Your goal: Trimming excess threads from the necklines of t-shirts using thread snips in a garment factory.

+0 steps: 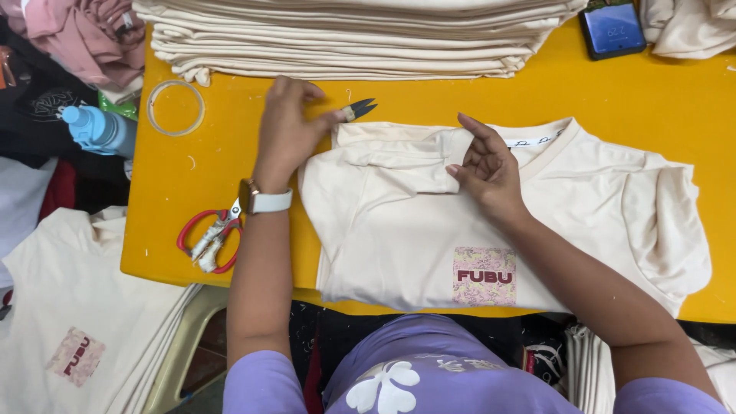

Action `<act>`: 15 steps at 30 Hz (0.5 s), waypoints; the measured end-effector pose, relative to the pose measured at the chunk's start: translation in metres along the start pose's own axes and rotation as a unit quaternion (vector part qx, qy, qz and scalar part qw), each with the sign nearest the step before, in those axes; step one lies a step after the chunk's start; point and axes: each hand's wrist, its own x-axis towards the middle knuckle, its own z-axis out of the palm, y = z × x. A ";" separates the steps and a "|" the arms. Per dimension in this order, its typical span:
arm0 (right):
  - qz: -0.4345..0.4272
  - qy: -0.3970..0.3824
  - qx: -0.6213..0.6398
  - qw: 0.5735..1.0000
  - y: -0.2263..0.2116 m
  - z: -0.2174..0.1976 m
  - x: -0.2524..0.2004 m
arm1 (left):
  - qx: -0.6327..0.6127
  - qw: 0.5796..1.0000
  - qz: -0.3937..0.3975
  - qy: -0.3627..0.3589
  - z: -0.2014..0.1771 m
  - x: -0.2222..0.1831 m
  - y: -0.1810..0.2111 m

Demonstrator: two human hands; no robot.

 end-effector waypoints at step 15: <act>-0.008 0.028 0.000 1.000 0.004 0.005 -0.003 | 0.009 0.969 0.244 0.030 0.054 -0.035 0.081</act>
